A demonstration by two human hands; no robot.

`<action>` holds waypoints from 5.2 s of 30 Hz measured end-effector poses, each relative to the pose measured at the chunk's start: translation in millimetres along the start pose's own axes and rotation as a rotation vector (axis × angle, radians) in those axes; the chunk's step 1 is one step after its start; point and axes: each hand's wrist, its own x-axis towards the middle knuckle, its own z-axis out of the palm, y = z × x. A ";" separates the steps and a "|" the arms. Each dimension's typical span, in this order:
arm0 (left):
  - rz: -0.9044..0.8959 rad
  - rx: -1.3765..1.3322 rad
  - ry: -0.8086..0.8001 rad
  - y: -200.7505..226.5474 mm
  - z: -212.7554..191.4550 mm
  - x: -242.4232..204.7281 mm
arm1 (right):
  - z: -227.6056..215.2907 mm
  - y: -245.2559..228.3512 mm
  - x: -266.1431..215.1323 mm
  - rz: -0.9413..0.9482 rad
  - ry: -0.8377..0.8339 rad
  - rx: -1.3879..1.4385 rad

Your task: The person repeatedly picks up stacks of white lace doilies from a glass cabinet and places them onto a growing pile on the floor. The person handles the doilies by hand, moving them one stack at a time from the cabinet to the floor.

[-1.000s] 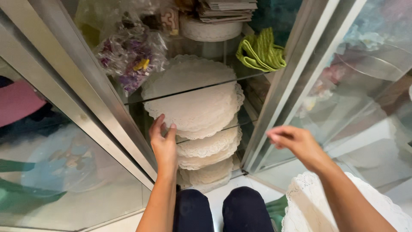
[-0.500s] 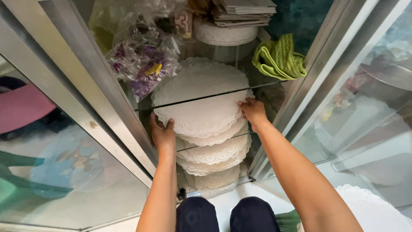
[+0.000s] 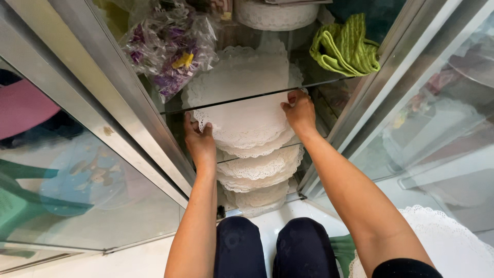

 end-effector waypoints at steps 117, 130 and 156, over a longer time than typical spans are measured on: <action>-0.632 -0.646 -0.282 146.8 -94.2 -199.2 | -229.1 -30.3 -175.2 0.835 -0.380 1.085; -0.984 -0.717 -0.595 140.9 -69.7 -342.9 | -380.6 -6.0 -311.8 1.056 0.109 0.650; -0.138 -0.034 -1.420 132.8 51.7 -311.5 | -430.7 104.2 -509.0 0.805 0.712 0.380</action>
